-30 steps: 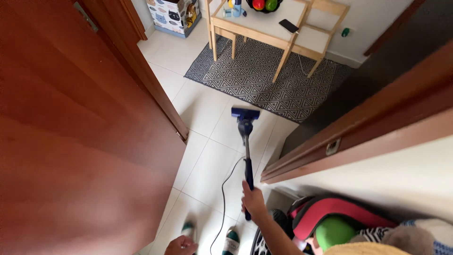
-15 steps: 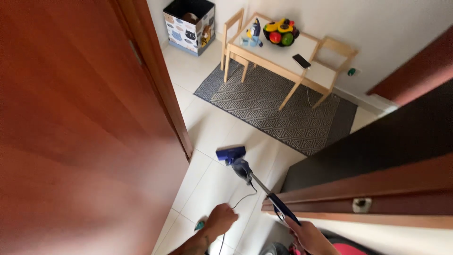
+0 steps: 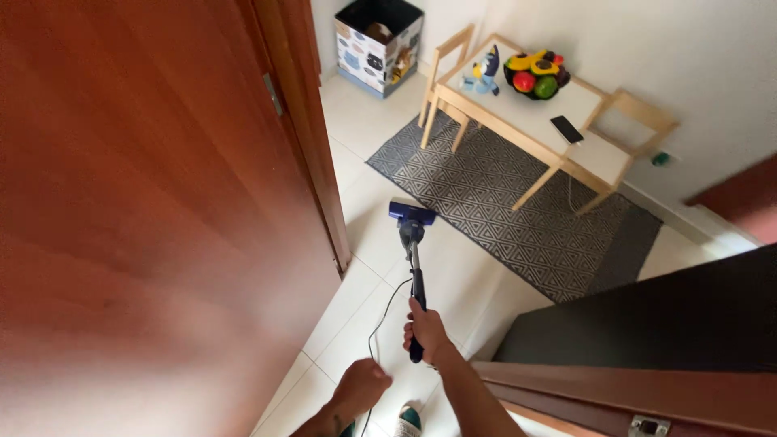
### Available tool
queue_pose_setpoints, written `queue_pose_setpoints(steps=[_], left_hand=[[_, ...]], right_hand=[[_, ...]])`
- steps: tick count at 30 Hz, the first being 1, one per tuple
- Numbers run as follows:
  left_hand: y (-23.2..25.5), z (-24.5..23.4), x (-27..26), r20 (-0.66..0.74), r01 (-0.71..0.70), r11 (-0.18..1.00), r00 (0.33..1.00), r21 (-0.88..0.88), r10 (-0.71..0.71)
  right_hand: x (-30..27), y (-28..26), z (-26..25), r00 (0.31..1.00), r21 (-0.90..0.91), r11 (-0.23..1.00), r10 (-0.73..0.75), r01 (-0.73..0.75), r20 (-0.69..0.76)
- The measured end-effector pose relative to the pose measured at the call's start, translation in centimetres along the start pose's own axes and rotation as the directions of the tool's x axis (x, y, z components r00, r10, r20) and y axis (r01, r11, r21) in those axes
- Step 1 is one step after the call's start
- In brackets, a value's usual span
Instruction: Vacuuming the floor of a bedroom, moving a rug and shoes to reach different areas.
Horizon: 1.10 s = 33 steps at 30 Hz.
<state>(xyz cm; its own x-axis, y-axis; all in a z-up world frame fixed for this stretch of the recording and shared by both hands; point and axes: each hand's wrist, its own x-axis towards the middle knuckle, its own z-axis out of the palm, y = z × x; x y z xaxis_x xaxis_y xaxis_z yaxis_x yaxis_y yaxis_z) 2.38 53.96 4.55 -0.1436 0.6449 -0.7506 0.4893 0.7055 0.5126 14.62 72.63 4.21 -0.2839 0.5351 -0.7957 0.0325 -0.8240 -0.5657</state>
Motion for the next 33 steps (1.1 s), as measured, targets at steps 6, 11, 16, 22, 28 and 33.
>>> queue_pose_setpoints(steps=[6, 11, 16, 22, 28, 33], left_hand=[[-2.4, 1.8, -0.7, -0.003, 0.137, 0.927, 0.989, -0.348, -0.147], [-0.2, 1.7, -0.1, -0.015, 0.135, 0.948, 0.989, -0.290, -0.145], [0.8, 1.7, 0.0, -0.066, 0.082, 0.928, 0.991, -0.364, -0.114], [-3.9, 3.1, 1.9, -0.123, -0.030, 0.981, 0.992, -0.192, 0.006], [-6.6, -0.3, 4.8, -0.009, 0.352, 0.856, 0.923, -0.378, -0.384], [-7.4, -0.9, 12.0, -0.047, -0.294, 0.504, 0.828, 0.812, 0.559]], right_hand=[[-5.0, 0.4, -7.0, 0.999, -0.238, 0.971, -0.011, 0.019, 0.035], [-9.5, -4.0, -13.8, 0.999, -0.405, 0.914, 0.037, -0.036, -0.007], [-9.0, -8.1, -9.1, 0.990, -0.533, 0.846, -0.067, -0.011, -0.127], [-2.6, -7.8, -5.1, 0.993, -0.408, 0.910, -0.104, 0.071, -0.060], [0.6, -8.8, -3.6, 0.987, -0.473, 0.874, -0.153, 0.116, -0.040], [11.5, -12.3, -18.8, 0.999, -0.417, 0.908, -0.032, 0.041, 0.028]])
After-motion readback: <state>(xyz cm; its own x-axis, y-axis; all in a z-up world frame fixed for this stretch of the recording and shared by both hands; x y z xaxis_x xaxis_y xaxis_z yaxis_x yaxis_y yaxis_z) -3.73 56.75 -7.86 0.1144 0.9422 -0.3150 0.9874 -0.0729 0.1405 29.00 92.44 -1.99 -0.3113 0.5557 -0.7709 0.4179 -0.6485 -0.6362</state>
